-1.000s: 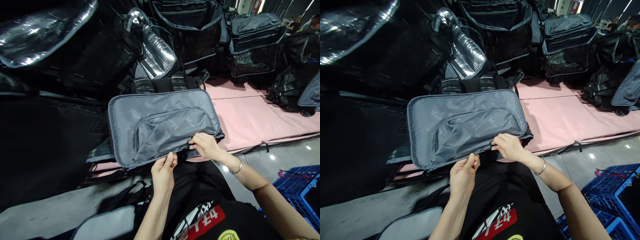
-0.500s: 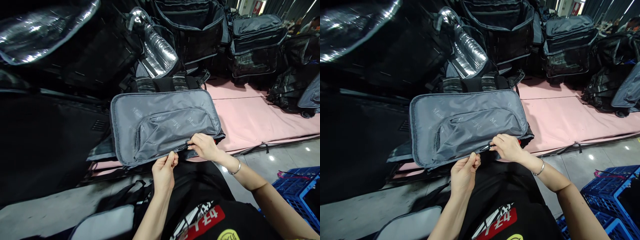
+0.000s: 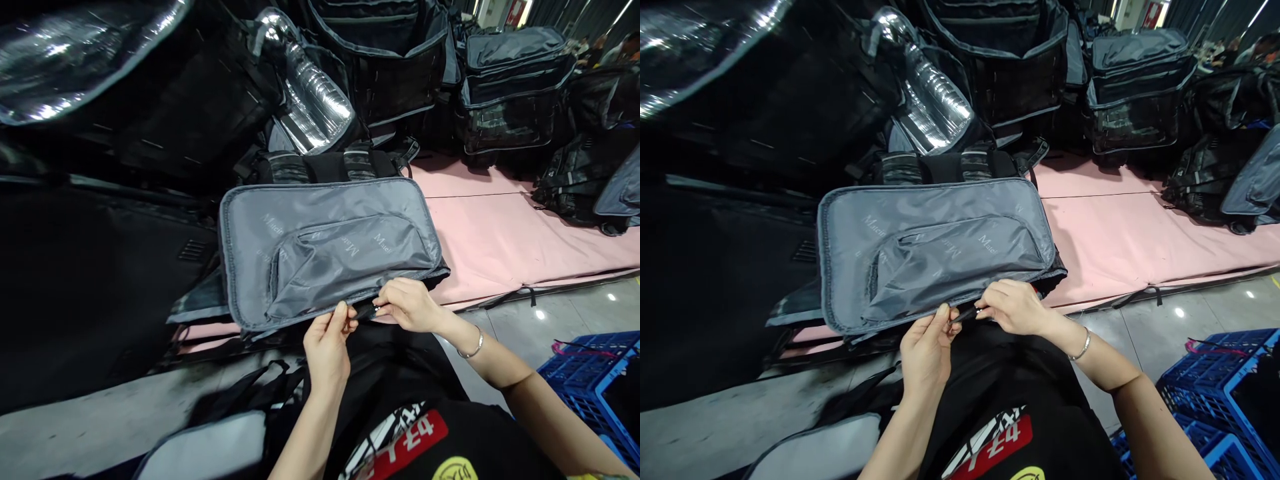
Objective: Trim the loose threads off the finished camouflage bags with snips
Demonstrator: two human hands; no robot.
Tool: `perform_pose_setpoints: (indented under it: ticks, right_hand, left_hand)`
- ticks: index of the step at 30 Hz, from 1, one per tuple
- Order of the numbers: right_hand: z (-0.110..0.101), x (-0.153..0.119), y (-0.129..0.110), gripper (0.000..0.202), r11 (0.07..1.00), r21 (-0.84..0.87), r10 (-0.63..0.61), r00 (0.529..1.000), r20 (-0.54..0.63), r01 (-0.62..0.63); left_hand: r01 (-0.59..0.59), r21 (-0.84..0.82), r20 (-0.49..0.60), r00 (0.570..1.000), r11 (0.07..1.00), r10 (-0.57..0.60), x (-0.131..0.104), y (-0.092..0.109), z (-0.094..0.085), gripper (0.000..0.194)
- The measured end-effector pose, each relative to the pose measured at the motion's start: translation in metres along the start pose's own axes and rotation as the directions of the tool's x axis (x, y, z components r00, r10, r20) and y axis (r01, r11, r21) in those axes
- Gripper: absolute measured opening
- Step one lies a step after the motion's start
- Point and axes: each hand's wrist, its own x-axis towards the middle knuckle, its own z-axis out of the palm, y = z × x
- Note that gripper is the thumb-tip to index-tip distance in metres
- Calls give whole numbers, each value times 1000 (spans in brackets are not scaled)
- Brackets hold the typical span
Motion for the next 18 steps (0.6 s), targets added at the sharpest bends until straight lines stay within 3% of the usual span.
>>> perform_pose_setpoints:
  ticks: [7, 18]
  right_hand:
    - [-27, -30, 16, 13, 958, -12, 284, 949, -138, -288]
    - [-22, -30, 21, 16, 943, -169, 272, 957, -99, -286]
  left_hand:
    - [33, 16, -60, 998, 999, -32, -9, -6, 12, 35]
    - [14, 76, -95, 995, 997, -7, -7, -11, 26, 32]
